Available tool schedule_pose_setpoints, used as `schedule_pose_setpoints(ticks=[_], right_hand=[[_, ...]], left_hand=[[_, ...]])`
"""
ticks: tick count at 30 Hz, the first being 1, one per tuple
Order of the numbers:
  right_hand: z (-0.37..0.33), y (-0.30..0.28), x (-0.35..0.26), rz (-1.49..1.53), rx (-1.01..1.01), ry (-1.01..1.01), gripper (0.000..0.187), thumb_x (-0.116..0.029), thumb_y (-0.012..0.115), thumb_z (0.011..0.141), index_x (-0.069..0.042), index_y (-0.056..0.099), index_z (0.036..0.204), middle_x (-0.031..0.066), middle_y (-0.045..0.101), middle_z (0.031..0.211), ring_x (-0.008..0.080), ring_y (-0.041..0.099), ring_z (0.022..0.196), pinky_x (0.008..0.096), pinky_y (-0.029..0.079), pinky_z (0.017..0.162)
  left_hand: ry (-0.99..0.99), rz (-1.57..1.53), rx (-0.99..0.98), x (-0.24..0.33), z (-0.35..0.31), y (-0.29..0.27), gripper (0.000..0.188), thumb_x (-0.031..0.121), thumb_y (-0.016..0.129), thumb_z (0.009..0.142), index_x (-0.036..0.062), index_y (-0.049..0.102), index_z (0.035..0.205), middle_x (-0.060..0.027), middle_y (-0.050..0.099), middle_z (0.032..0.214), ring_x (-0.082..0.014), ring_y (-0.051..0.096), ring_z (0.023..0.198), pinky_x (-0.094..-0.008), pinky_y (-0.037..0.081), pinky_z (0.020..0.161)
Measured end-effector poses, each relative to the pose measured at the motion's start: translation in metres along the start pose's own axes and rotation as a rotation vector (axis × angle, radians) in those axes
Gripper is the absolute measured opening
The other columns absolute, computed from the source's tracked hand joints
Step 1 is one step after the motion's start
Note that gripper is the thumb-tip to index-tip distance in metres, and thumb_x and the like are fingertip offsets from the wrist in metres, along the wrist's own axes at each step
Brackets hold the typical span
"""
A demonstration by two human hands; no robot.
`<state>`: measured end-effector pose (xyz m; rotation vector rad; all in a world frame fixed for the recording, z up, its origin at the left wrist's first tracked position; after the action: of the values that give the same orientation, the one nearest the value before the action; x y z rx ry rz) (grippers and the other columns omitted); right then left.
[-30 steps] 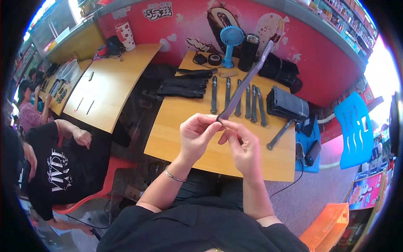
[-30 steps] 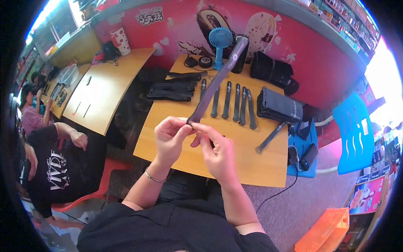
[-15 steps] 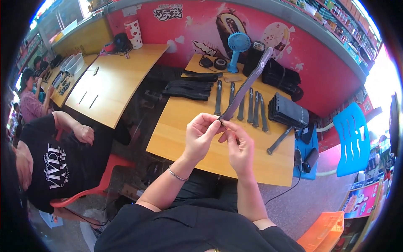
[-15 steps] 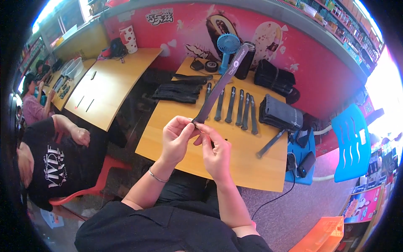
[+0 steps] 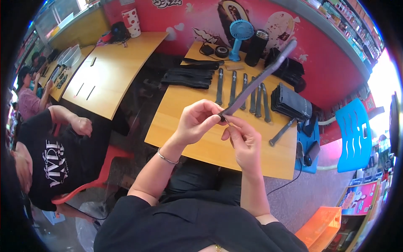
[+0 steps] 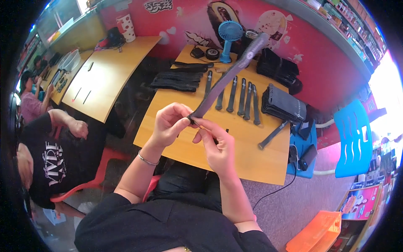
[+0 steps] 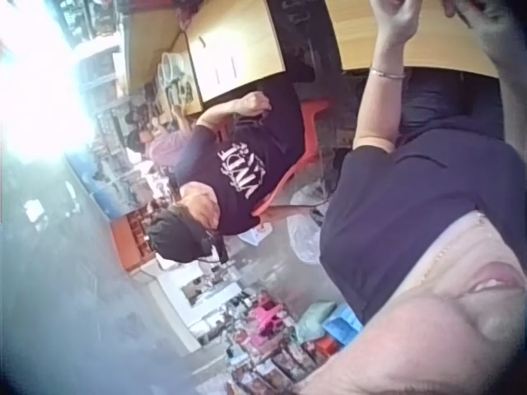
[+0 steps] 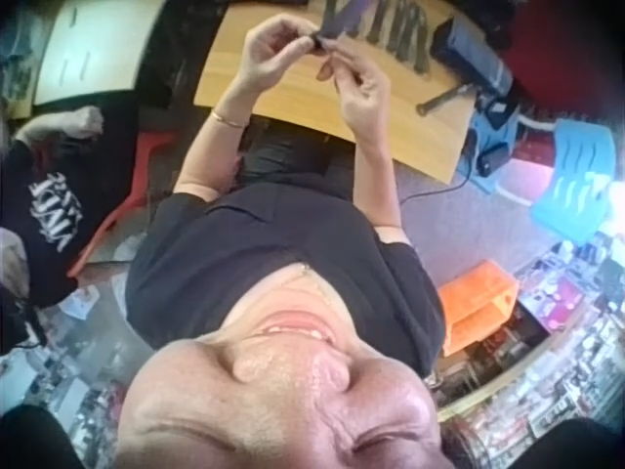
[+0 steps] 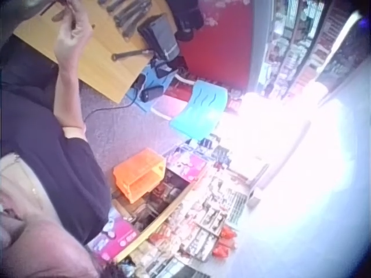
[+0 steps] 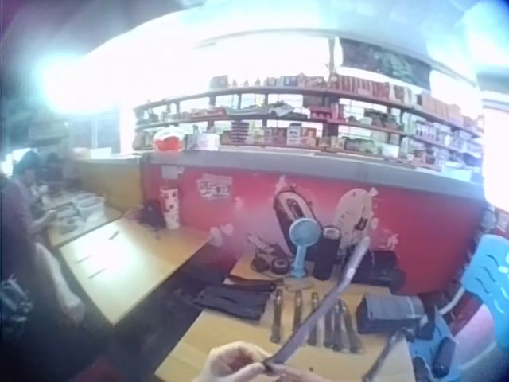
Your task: Assembling or inspecting black fabric straps with plastic components at a workbench.
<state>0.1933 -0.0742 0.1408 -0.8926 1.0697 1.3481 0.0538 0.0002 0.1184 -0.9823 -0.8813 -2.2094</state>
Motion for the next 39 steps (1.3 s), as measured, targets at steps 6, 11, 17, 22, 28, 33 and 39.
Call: schedule_pose_setpoints(ticks=[6, 11, 17, 22, 28, 33, 39], right_hand=[[-0.001, -0.004, 0.005, 0.059, -0.030, 0.127, 0.029, 0.005, 0.048, 0.090, -0.004, 0.061, 0.115, 0.0044, 0.065, 0.088, 0.0045, 0.051, 0.064, 0.0166, 0.035, 0.055], [0.006, -0.002, -0.003, -0.173, -0.049, -0.027, 0.028, 0.005, 0.049, 0.089, -0.004, 0.062, 0.112, 0.0041, 0.064, 0.084, 0.0061, 0.054, 0.063, 0.0194, 0.041, 0.058], [0.003, -0.022, -0.006, -0.368, -0.139, 0.044, 0.029, 0.005, 0.050, 0.087, -0.006, 0.063, 0.110, 0.0049, 0.064, 0.073, 0.0073, 0.056, 0.062, 0.0202, 0.042, 0.057], [-0.005, -0.023, -0.006, -0.458, -0.163, 0.061, 0.029, 0.003, 0.049, 0.087, -0.008, 0.063, 0.110, 0.0035, 0.063, 0.068, 0.0060, 0.055, 0.059, 0.0204, 0.041, 0.054], [-0.013, -0.022, -0.003, -0.226, -0.111, 0.136, 0.025, 0.001, 0.055, 0.085, -0.007, 0.064, 0.107, 0.0040, 0.064, 0.074, 0.0057, 0.052, 0.058, 0.0208, 0.039, 0.052], [-0.017, -0.021, 0.007, -0.295, 0.018, -0.116, 0.028, -0.008, 0.076, 0.073, -0.007, 0.066, 0.099, 0.0011, 0.061, 0.088, 0.0017, 0.041, 0.054, 0.0175, 0.033, 0.047], [-0.012, -0.017, 0.025, -0.176, 0.079, -0.154, 0.025, -0.003, 0.079, 0.068, 0.000, 0.065, 0.089, 0.0049, 0.055, 0.103, 0.0015, 0.042, 0.055, 0.0164, 0.034, 0.047]], left_hand=[[-0.031, 0.085, 0.054, -0.003, 0.000, 0.000, 0.010, 0.000, 0.057, 0.088, -0.0044, 0.053, 0.096, -0.0102, 0.060, 0.098, -0.0142, 0.062, 0.088, -0.0270, 0.054, 0.080], [0.020, 0.009, 0.157, -0.009, -0.005, 0.008, 0.015, 0.002, 0.062, 0.086, -0.0041, 0.052, 0.095, -0.0087, 0.059, 0.096, -0.0135, 0.062, 0.087, -0.0261, 0.054, 0.079], [-0.011, 0.413, 0.106, -0.009, -0.008, 0.008, 0.017, 0.005, 0.066, 0.083, -0.0009, 0.050, 0.080, -0.0062, 0.054, 0.082, -0.0110, 0.055, 0.074, -0.0232, 0.050, 0.067], [0.091, 0.756, -0.054, -0.013, -0.019, 0.007, 0.026, 0.007, 0.061, 0.086, 0.0002, 0.043, 0.068, -0.0082, 0.042, 0.069, -0.0175, 0.041, 0.057, -0.0289, 0.034, 0.050], [-0.088, 0.349, 0.002, -0.017, -0.023, 0.022, 0.024, 0.011, 0.050, 0.093, 0.0012, 0.046, 0.071, -0.0026, 0.042, 0.067, -0.0096, 0.043, 0.058, -0.0238, 0.035, 0.050], [-0.176, -0.025, 0.146, -0.030, -0.035, 0.033, 0.023, 0.016, 0.044, 0.097, 0.0024, 0.050, 0.079, 0.0010, 0.045, 0.071, -0.0048, 0.043, 0.060, -0.0195, 0.036, 0.052], [-0.248, -0.117, 0.245, -0.029, -0.040, 0.044, 0.024, 0.017, 0.043, 0.098, 0.0044, 0.049, 0.078, 0.0016, 0.048, 0.071, -0.0026, 0.043, 0.058, -0.0174, 0.034, 0.049]])
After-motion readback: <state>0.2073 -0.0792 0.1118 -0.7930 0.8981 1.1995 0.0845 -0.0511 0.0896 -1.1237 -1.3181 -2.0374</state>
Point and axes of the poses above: each hand's wrist, its own z-axis towards the middle knuckle, its own y-axis out of the palm, x = y × z, the point moved 1 cm from there along z, towards the middle knuckle
